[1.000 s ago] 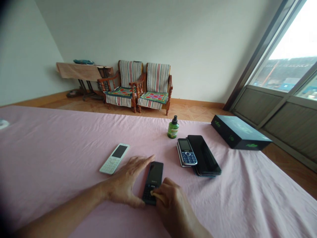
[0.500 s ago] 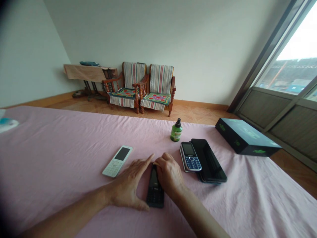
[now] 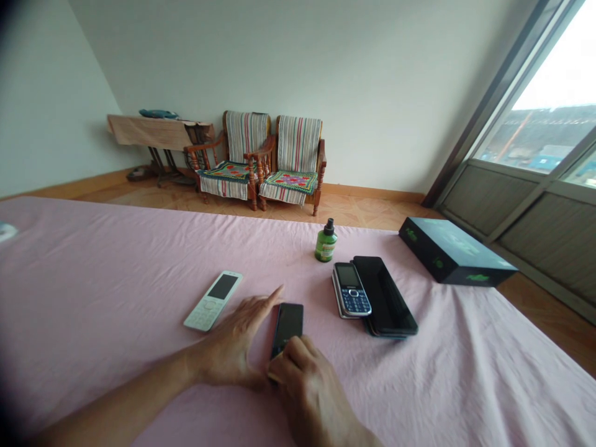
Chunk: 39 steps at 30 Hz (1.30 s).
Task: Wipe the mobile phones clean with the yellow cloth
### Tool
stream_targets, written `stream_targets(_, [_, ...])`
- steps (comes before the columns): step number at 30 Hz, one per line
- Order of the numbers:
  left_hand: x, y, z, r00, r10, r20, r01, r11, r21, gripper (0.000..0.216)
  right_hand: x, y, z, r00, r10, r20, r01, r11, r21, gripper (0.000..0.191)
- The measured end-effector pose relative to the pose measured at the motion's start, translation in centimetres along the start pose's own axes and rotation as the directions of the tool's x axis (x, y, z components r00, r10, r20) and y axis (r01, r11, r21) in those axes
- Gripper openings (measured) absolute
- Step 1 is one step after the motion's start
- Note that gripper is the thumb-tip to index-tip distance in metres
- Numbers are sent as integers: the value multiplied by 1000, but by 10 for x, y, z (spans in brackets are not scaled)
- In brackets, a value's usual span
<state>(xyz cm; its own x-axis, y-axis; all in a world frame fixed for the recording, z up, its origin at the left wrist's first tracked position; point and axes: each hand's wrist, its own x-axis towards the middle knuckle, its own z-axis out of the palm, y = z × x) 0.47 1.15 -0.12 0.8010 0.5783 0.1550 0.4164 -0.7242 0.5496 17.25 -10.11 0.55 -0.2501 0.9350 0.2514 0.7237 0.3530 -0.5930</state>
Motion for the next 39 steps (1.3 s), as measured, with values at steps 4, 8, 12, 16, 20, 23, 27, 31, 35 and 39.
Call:
stream_targets(4, [-1, 1, -3, 1000, 13, 15, -14, 999, 41, 127, -9, 2, -5, 999, -6, 38, 3, 997, 77, 24])
stream_targets(8, [-3, 12, -6, 999, 54, 0, -54, 997, 51, 109, 0, 5, -19, 967, 237, -96, -203, 939, 277, 20])
stream_targets(12, [-7, 28, 1, 998, -3, -70, 3, 1000, -7, 89, 13, 11, -22, 902, 415, -122, -308, 815, 491, 18])
stream_targets(16, [-9, 33, 11, 992, -24, -124, 13, 997, -82, 88, 19, 13, -14, 871, 481, -100, -322, 713, 623, 26])
stream_targets(20, [-7, 33, 11, 976, -62, -210, 31, 988, -150, 81, 23, 9, -12, 849, 515, -119, -295, 649, 701, 31])
stream_targets(23, [-6, 36, 8, 969, -78, -234, 25, 975, -219, 65, 27, 3, -16, 839, 529, -129, -255, 591, 765, 32])
stream_targets(27, [-8, 37, 7, 957, -70, -280, 1, 971, -240, 44, 36, -7, -22, 857, 500, -125, -216, 569, 793, 30])
stream_targets(31, [-10, 34, 10, 943, -99, -316, 18, 968, -252, 34, 45, -1, -25, 875, 433, -215, -178, 702, 689, 26])
stream_targets(35, [-10, 31, 11, 930, -129, -346, 46, 970, -237, 31, 58, 18, -27, 849, 330, -412, -178, 914, 366, 22])
stream_targets(39, [-10, 27, 9, 914, -118, -387, 60, 985, -159, 29, 74, 31, -27, 847, 242, -474, -183, 969, 168, 18])
